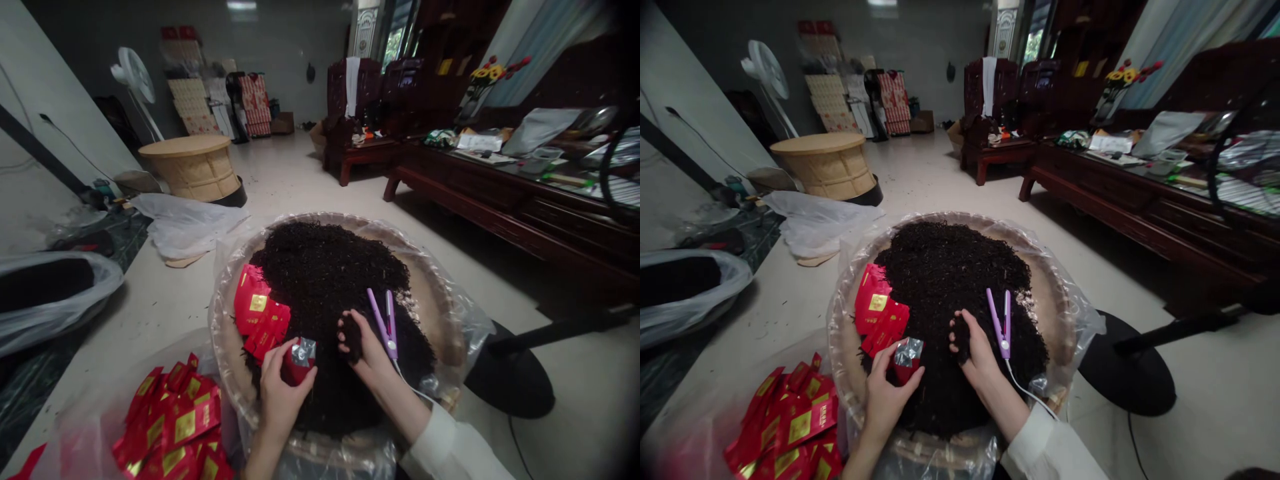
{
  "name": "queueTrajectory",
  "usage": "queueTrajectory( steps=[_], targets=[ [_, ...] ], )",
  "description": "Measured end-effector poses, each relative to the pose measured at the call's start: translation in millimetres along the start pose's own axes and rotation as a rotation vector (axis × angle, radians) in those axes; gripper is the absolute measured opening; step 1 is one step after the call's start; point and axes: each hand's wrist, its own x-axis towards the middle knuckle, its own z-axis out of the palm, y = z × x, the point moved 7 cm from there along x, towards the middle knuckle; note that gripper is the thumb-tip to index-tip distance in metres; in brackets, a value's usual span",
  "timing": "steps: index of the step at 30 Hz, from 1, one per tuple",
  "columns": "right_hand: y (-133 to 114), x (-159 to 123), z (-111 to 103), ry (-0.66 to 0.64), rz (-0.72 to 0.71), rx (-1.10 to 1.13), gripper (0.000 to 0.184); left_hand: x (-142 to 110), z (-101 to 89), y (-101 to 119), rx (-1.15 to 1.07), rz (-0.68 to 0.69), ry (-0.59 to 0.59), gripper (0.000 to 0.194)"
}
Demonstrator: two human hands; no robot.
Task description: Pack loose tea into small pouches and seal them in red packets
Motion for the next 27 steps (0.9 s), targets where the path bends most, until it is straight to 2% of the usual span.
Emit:
queueTrajectory(
  steps=[3, 5, 10, 15, 17, 20, 23, 27],
  targets=[
    [3.9, -0.4, 1.3, 0.004, 0.171, 0.359, 0.025, -0.5, 6.4, 4.5, 0.015, 0.004, 0.005, 0.042],
    [1.0, -1.5, 4.3, 0.001, 0.216, 0.515, 0.026, -1.1, 10.6, 6.8, 0.019, -0.001, 0.003, 0.042],
    [-24.7, -5.5, 17.6, -0.039, 0.037, 0.414, 0.037, -2.4, 18.1, 10.3, 0.020, -0.016, 0.007, 0.045],
    [-36.1, -16.7, 41.7, 0.001, 0.003, 0.528, 0.035, -1.9, 22.6, 13.0, 0.027, -0.022, 0.009, 0.048],
    [-39.7, -20.9, 49.2, 0.000, -0.040, 0.504, 0.036, -1.5, 22.8, 12.7, 0.023, -0.028, 0.015, 0.049],
    [-45.4, -25.7, 56.3, -0.048, -0.132, 0.347, 0.043, -1.4, 22.8, 9.9, 0.012, -0.045, 0.023, 0.050],
    [-49.7, -29.4, 61.0, -0.137, -0.217, 0.166, 0.053, -1.9, 23.2, 5.7, 0.000, -0.065, 0.036, 0.050],
    [-49.5, -35.5, 68.9, -0.307, -0.222, -0.004, 0.066, -2.3, 23.9, 2.0, -0.024, -0.087, 0.046, 0.051]
  ],
)
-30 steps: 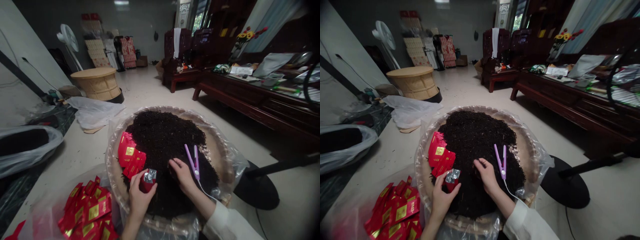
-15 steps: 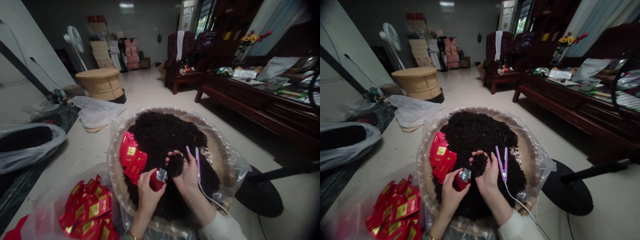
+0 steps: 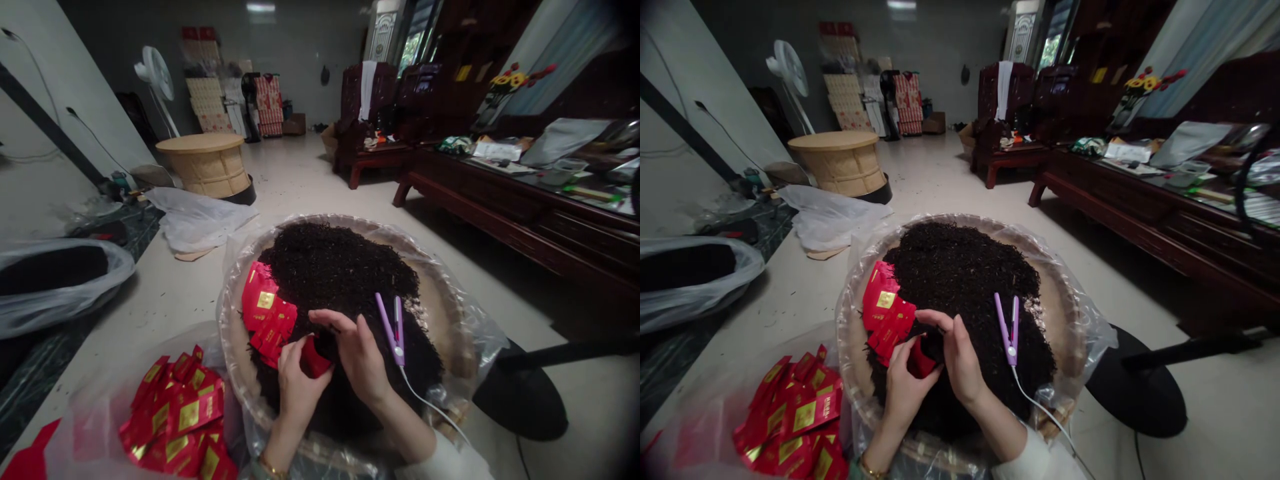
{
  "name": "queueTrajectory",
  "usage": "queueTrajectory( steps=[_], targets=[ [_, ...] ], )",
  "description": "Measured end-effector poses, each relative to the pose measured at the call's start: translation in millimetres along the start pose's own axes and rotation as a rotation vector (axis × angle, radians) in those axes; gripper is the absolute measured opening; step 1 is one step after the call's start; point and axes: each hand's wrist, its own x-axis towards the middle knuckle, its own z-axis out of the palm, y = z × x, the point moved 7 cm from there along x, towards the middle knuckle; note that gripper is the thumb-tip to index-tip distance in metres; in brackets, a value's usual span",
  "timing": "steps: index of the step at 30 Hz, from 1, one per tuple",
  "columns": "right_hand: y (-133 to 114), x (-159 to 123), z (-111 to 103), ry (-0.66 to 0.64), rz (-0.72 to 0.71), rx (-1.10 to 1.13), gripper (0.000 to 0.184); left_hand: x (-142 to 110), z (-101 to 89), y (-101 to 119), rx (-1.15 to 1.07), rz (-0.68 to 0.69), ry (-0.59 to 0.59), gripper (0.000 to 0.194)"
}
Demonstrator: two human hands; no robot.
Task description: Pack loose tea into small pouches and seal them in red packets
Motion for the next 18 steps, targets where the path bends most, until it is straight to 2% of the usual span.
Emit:
queueTrajectory(
  steps=[3, 5, 8, 11, 16, 18],
  targets=[
    [-5.1, -4.6, 4.6, -0.149, -0.020, -0.108, 0.073, 0.0, -1.7, -0.1, -0.017, -0.001, 0.007, 0.052],
    [-12.1, -6.8, -1.5, -0.151, -0.079, -0.201, 0.074, -0.3, -3.3, 0.0, -0.040, 0.005, 0.008, 0.050],
    [-19.5, -8.7, -18.3, -0.063, -0.134, -0.401, 0.052, -2.1, -6.4, -0.9, -0.091, 0.019, 0.026, 0.048],
    [-16.5, -10.7, -26.2, -0.098, -0.135, -0.619, 0.029, -4.3, -6.5, -1.1, -0.133, 0.045, 0.022, 0.049],
    [-2.0, -16.9, -42.7, -0.117, -0.179, -0.923, 0.027, -4.1, -10.7, -1.8, -0.131, 0.051, 0.038, 0.050],
    [8.6, -22.5, -47.5, -0.166, -0.159, -1.023, 0.029, -3.1, -13.5, -0.1, -0.100, 0.079, 0.028, 0.050]
  ],
)
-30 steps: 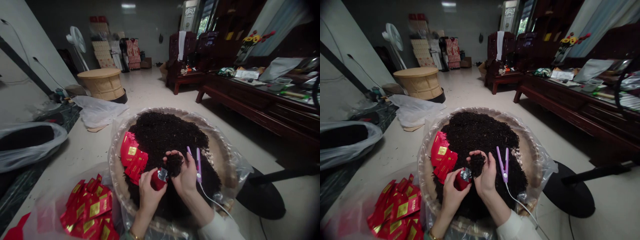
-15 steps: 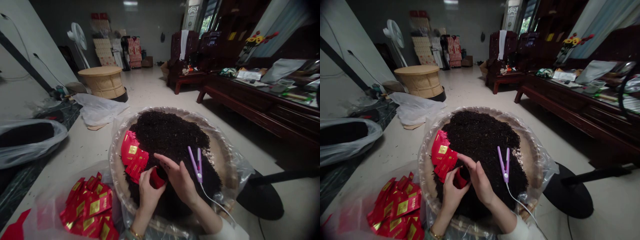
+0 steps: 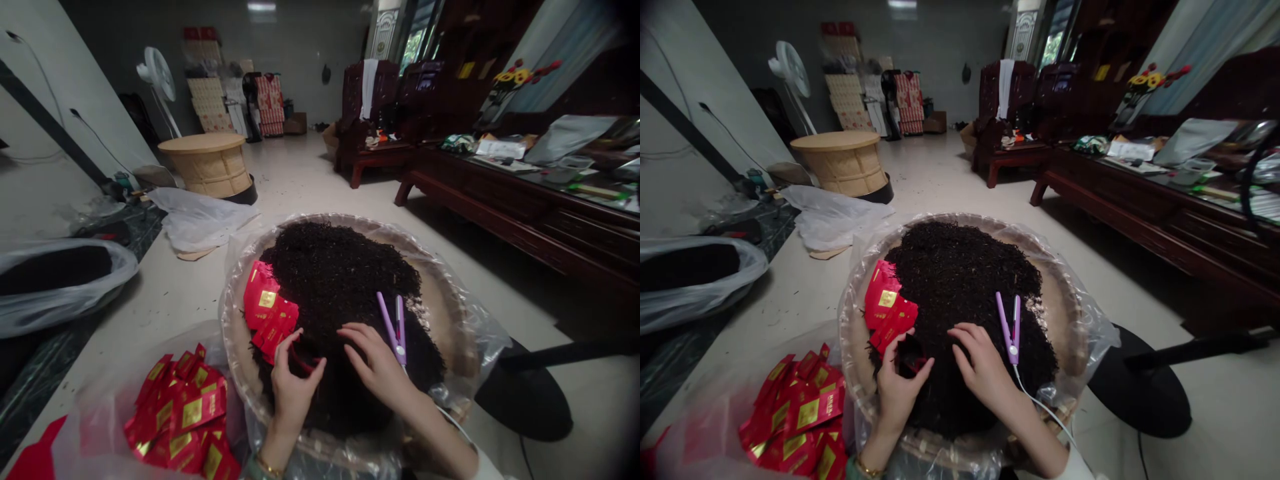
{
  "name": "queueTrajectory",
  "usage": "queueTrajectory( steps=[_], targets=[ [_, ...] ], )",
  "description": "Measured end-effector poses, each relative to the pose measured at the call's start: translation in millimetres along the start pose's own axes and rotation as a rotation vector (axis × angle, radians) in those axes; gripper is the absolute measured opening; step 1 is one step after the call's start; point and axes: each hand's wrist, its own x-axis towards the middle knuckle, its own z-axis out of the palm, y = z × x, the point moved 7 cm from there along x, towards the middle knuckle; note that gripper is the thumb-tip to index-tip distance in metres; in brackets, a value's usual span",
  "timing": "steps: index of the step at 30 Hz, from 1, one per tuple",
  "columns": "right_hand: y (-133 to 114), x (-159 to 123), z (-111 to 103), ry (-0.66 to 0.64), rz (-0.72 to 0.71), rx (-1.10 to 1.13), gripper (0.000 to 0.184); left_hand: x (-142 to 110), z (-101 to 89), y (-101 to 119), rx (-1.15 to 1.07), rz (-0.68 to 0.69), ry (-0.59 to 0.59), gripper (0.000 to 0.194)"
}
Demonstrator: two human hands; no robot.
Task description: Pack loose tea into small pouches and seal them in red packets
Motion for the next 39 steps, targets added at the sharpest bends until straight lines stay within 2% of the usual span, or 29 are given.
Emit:
queueTrajectory(
  steps=[2, 5, 7, 10, 12, 14, 17, 20, 23, 26, 28, 31, 33, 35, 37, 39],
  targets=[
    [5.5, -8.7, 11.1, -0.104, -0.009, -0.088, 0.035, 0.9, -3.8, 1.3, 0.033, 0.016, 0.003, 0.048],
    [11.2, -20.9, 26.9, -0.249, -0.005, -0.276, 0.057, 1.0, -7.4, 5.1, 0.053, 0.055, 0.004, 0.047],
    [12.0, -25.0, 31.1, -0.288, 0.001, -0.373, 0.065, 0.3, -8.1, 9.0, 0.054, 0.094, 0.002, 0.048],
    [-2.7, -23.1, 20.7, -0.168, -0.065, -0.306, 0.056, -0.8, -9.9, 16.1, 0.078, 0.162, 0.018, 0.046],
    [-22.1, -20.5, 9.1, -0.047, -0.158, -0.184, 0.050, -2.0, -10.0, 20.7, 0.106, 0.216, 0.021, 0.043],
    [-42.4, -18.1, 3.5, 0.018, -0.247, -0.113, 0.044, -4.3, -7.4, 23.8, 0.134, 0.274, 0.004, 0.041],
    [-58.8, -11.8, 9.4, 0.016, -0.254, -0.136, 0.032, -10.0, -1.7, 21.9, 0.166, 0.316, 0.010, 0.038],
    [-54.6, -5.3, 23.7, -0.062, -0.176, -0.123, 0.022, -15.5, 4.1, 16.2, 0.155, 0.309, 0.033, 0.034],
    [-41.2, -1.1, 29.5, -0.094, -0.128, -0.003, 0.019, -12.5, 9.9, 6.4, 0.082, 0.172, -0.071, 0.051],
    [-21.7, 3.3, 22.4, -0.047, -0.019, 0.172, 0.014, -5.7, 15.5, -8.9, -0.058, -0.137, -0.341, 0.079],
    [-7.4, 5.6, 19.5, -0.044, 0.099, 0.325, 0.009, -6.3, 18.2, -15.5, -0.200, -0.356, -0.534, 0.074],
    [12.0, 7.3, 22.9, -0.091, 0.296, 0.571, 0.019, -12.3, 21.4, -15.5, -0.404, -0.582, -0.731, 0.047],
    [22.7, 9.1, 21.7, -0.070, 0.372, 0.649, 0.027, -14.7, 22.9, -13.4, -0.488, -0.640, -0.762, 0.039],
    [31.5, 11.8, 9.2, 0.073, 0.362, 0.600, 0.032, -16.0, 24.2, -13.1, -0.554, -0.665, -0.729, 0.041],
    [31.1, 11.6, -11.8, 0.295, 0.254, 0.419, 0.031, -18.2, 26.0, -15.1, -0.599, -0.694, -0.683, 0.044],
    [16.0, 8.4, -24.1, 0.408, 0.076, 0.197, 0.023, -20.1, 27.3, -17.2, -0.616, -0.711, -0.643, 0.045]
  ],
)
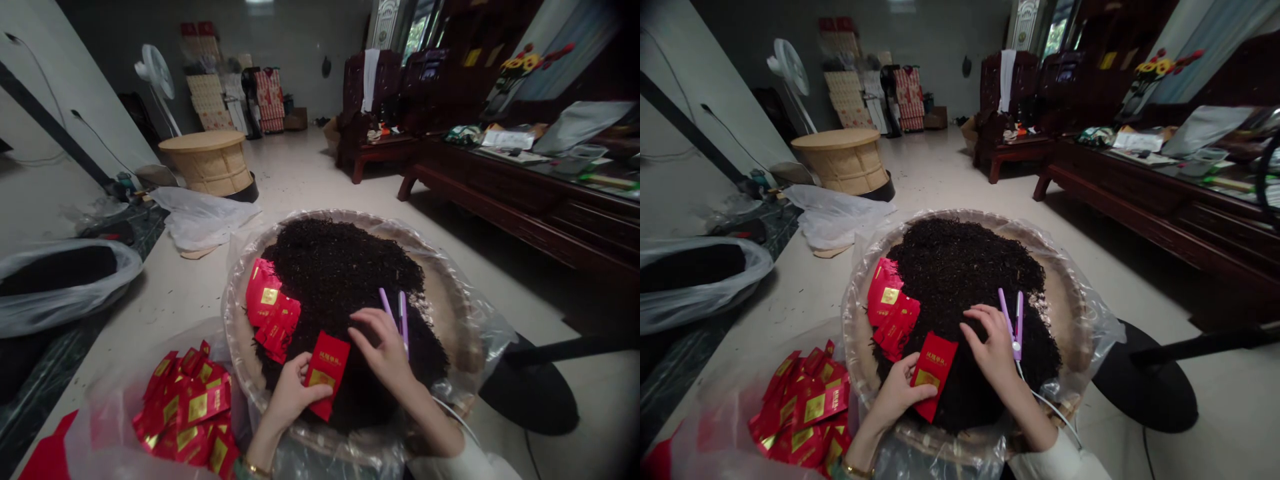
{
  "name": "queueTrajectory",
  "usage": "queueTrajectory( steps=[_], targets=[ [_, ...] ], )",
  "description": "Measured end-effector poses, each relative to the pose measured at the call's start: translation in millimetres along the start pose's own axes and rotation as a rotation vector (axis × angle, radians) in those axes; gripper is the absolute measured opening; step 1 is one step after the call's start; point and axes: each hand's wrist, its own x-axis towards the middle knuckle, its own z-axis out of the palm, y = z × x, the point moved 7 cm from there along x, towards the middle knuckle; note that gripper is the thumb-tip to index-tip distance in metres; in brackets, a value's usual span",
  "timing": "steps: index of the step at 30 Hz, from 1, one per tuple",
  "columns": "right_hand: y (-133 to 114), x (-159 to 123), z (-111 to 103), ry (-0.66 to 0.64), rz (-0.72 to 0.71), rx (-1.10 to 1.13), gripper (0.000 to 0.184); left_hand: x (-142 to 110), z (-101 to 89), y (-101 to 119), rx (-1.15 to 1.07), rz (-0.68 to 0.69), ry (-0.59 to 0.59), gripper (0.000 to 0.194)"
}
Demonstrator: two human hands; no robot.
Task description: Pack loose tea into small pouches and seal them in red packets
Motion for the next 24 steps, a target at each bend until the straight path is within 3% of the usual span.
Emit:
queueTrajectory(
  steps=[4, 9, 13, 17, 21, 24],
  targets=[
    [-38.6, -15.9, 15.9, -0.177, -0.345, -0.203, 0.012, 0.1, -1.2, 1.2, 0.044, 0.026, 0.058, 0.044],
    [-62.6, -25.7, 25.3, -0.234, -0.533, -0.358, 0.017, -2.5, -8.8, 10.9, 0.225, 0.084, 0.152, 0.039],
    [-54.0, -18.8, 32.2, -0.378, -0.413, -0.274, 0.020, -7.4, -18.1, 18.2, 0.434, 0.170, 0.247, 0.054],
    [-41.9, -11.9, 37.5, -0.562, -0.191, -0.197, 0.028, -13.2, -16.8, 25.7, 0.657, 0.312, 0.233, 0.075],
    [-39.5, -20.3, 48.9, -0.931, -0.041, 0.019, 0.029, -17.3, -6.3, 34.6, 0.818, 0.442, 0.134, 0.070],
    [-36.3, -21.7, 53.7, -0.978, -0.055, -0.064, 0.034, -21.4, 5.7, 45.2, 1.000, 0.582, 0.139, 0.067]
  ],
)
